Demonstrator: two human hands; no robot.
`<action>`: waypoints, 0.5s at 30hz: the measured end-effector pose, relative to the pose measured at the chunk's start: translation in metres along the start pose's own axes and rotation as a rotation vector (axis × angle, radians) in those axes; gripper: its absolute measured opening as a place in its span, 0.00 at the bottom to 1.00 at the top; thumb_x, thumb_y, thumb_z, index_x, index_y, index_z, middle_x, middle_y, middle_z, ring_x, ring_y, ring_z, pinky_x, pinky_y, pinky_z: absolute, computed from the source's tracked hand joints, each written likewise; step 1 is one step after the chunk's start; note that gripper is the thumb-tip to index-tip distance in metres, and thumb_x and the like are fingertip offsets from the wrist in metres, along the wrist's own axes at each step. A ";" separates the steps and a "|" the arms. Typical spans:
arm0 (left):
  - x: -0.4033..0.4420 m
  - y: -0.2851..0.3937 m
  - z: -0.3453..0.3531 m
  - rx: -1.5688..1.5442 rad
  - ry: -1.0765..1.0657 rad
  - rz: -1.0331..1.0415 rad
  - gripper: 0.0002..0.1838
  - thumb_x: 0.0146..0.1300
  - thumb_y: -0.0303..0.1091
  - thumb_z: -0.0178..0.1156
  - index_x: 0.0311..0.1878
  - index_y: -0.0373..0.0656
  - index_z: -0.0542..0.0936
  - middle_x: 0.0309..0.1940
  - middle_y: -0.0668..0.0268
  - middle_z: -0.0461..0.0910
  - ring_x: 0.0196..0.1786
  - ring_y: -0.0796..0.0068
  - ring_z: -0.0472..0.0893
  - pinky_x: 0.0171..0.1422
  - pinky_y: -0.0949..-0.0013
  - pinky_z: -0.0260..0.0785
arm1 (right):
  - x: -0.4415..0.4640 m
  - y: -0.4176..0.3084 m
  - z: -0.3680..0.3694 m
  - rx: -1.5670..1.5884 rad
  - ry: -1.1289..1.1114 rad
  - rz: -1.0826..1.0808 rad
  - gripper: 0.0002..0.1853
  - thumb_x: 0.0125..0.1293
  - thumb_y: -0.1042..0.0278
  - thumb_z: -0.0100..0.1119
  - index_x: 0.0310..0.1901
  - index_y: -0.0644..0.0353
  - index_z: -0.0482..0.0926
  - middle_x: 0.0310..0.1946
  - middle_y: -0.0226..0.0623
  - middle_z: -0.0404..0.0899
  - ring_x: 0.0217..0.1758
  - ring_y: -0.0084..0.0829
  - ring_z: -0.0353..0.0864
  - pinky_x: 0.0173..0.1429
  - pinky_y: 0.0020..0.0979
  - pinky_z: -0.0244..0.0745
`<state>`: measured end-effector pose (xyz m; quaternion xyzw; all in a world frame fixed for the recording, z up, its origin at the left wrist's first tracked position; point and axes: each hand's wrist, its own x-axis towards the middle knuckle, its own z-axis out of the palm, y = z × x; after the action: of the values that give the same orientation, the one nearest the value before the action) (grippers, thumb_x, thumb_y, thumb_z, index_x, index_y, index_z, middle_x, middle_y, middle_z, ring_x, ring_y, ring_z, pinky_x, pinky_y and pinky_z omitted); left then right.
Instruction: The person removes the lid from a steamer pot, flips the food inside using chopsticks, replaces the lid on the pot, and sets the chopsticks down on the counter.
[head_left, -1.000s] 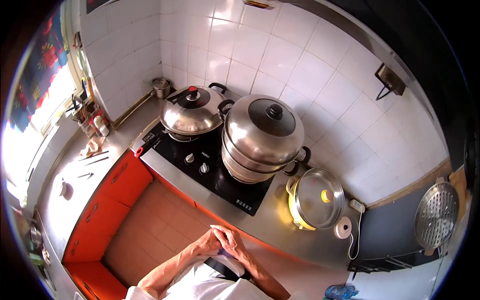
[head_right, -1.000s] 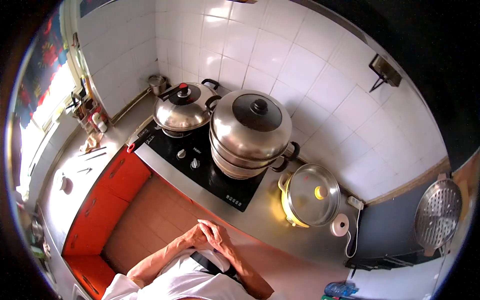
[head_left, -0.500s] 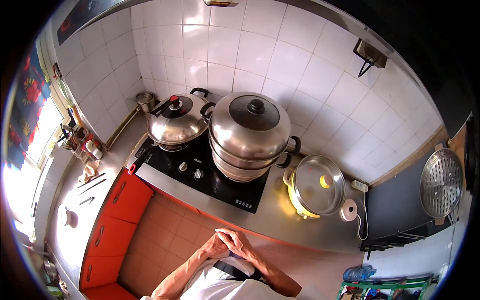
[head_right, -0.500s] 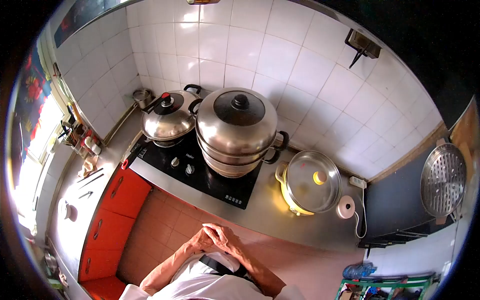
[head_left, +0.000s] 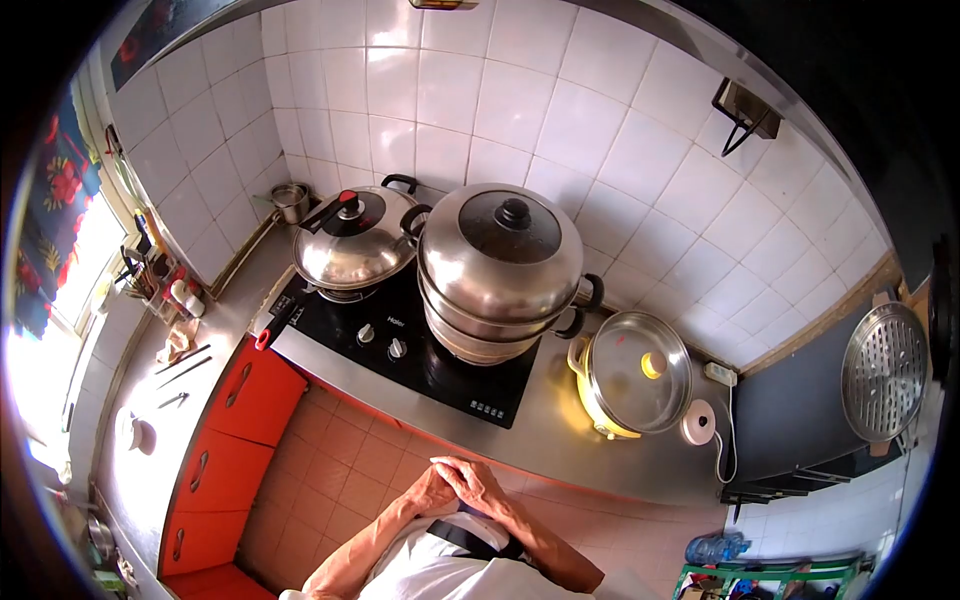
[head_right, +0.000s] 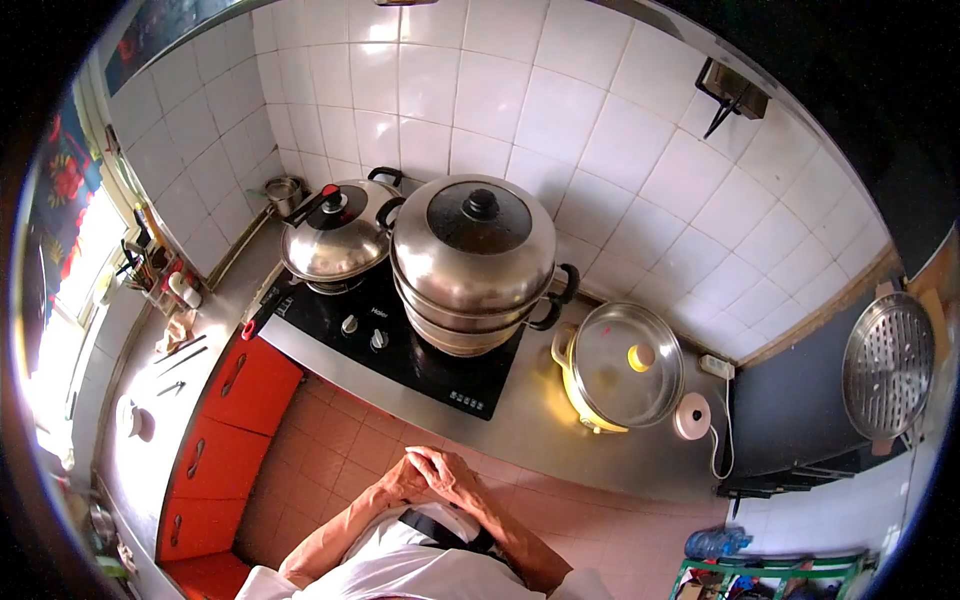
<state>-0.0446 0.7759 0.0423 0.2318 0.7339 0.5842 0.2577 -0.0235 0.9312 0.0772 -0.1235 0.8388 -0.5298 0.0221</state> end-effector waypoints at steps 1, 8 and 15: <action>0.001 -0.004 0.001 -0.016 0.002 0.004 0.09 0.57 0.24 0.59 0.42 0.35 0.81 0.35 0.58 0.82 0.40 0.69 0.79 0.43 0.64 0.74 | 0.001 0.000 -0.002 -0.008 -0.047 0.039 0.17 0.76 0.59 0.51 0.55 0.60 0.81 0.45 0.50 0.85 0.47 0.48 0.85 0.50 0.38 0.80; 0.001 0.005 0.003 -0.089 0.058 0.102 0.09 0.56 0.24 0.60 0.41 0.38 0.81 0.33 0.62 0.81 0.38 0.67 0.79 0.40 0.65 0.74 | 0.003 -0.004 -0.004 0.000 -0.102 0.094 0.17 0.77 0.58 0.51 0.55 0.61 0.81 0.50 0.50 0.84 0.51 0.50 0.85 0.55 0.39 0.80; -0.002 -0.020 0.013 -0.113 0.093 0.054 0.09 0.56 0.24 0.60 0.41 0.37 0.81 0.33 0.61 0.81 0.38 0.67 0.79 0.40 0.63 0.75 | -0.002 -0.001 -0.003 0.010 -0.096 0.058 0.17 0.77 0.58 0.51 0.55 0.61 0.81 0.49 0.50 0.85 0.51 0.49 0.85 0.53 0.38 0.81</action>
<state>-0.0358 0.7799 0.0210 0.2090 0.7044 0.6416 0.2202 -0.0217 0.9340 0.0792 -0.1242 0.8374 -0.5265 0.0782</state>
